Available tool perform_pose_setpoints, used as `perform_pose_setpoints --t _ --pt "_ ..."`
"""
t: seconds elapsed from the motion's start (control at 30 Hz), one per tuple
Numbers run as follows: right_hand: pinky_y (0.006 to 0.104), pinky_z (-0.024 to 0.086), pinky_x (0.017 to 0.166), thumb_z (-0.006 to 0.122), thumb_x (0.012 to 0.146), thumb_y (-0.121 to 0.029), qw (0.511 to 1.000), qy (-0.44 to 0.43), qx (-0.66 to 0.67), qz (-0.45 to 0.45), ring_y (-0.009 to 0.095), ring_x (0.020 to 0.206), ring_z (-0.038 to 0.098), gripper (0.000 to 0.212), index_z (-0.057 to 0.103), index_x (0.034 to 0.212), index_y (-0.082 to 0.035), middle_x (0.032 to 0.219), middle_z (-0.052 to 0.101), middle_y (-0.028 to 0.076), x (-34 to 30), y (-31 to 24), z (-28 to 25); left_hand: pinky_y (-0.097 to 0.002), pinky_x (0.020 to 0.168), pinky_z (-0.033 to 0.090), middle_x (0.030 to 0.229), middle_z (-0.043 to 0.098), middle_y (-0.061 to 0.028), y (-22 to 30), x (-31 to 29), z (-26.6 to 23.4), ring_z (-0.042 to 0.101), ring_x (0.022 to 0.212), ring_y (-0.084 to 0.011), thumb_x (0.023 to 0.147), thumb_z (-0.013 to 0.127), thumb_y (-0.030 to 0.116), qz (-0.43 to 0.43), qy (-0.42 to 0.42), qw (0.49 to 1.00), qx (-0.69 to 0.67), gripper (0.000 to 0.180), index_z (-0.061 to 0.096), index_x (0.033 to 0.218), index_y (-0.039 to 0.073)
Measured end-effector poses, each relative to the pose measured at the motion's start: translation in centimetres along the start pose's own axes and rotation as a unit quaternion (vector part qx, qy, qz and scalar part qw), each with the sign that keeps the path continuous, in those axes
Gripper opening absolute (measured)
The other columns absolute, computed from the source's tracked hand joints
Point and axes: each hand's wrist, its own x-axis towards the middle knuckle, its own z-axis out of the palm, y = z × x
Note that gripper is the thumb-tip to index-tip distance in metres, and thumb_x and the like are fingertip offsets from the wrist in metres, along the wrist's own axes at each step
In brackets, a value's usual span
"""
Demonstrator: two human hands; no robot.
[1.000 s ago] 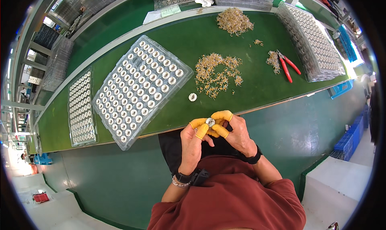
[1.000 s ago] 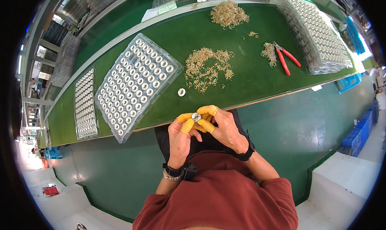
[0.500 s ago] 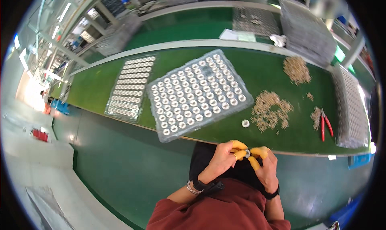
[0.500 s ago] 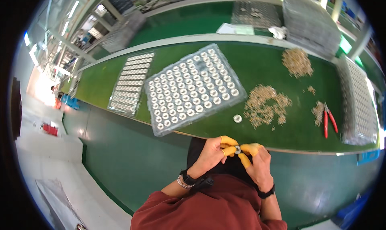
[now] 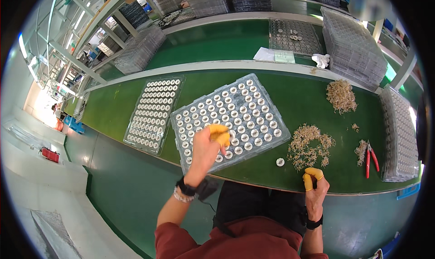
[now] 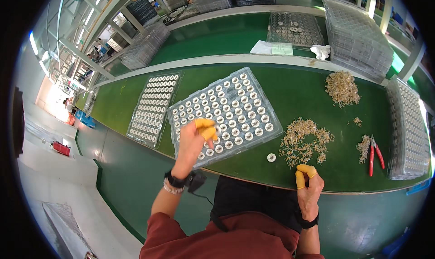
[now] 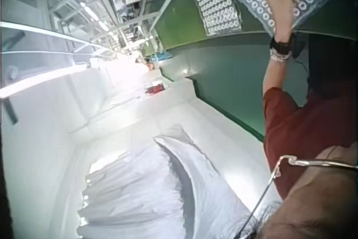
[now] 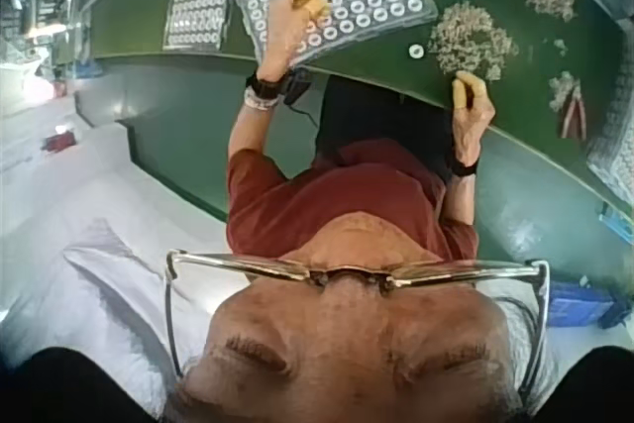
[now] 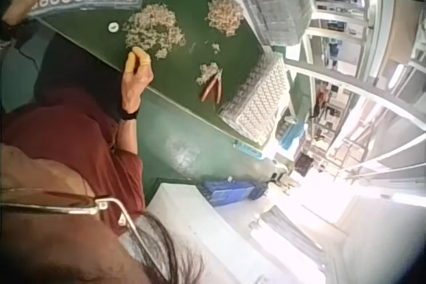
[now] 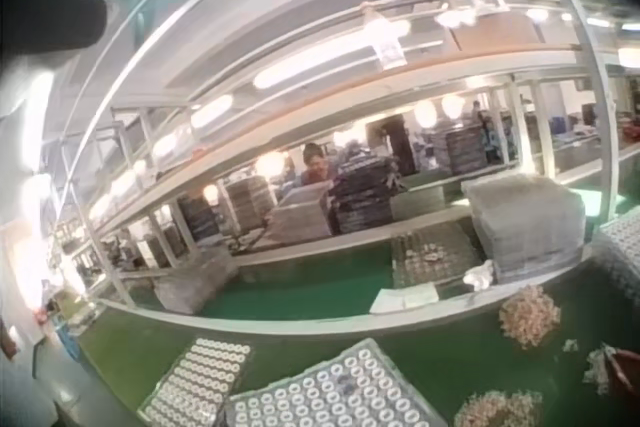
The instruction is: Manually assembling small circular electronic components by inserting parts and placing them in a tray.
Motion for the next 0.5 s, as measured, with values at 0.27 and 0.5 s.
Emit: perform_pose_setpoints --t 0.27,0.5 --pt "0.0280 0.038 0.051 0.066 0.076 0.007 0.999 0.013 -0.020 -0.044 0.017 0.054 0.048 0.018 0.061 0.091 -0.002 0.069 0.054 0.006 0.2 -0.6 0.2 -0.0276 0.055 0.049 0.073 0.068 -0.0129 1.0 10.6 0.6 0.064 0.063 -0.0166 0.079 0.068 0.006 0.029 0.047 0.971 0.233 0.016 0.068 0.091 -0.005" --pt "0.0344 0.043 0.056 0.067 0.073 0.006 0.996 0.004 -0.060 -0.066 0.026 0.061 0.054 0.020 0.060 0.089 -0.003 0.074 0.059 0.009 0.1 -0.3 0.1 -0.0266 0.052 0.046 0.070 0.068 -0.0080 -0.8 14.2 0.7 0.059 0.054 -0.0119 0.078 0.069 0.006 0.090 0.074 0.930 0.349 0.013 0.070 0.089 -0.002"
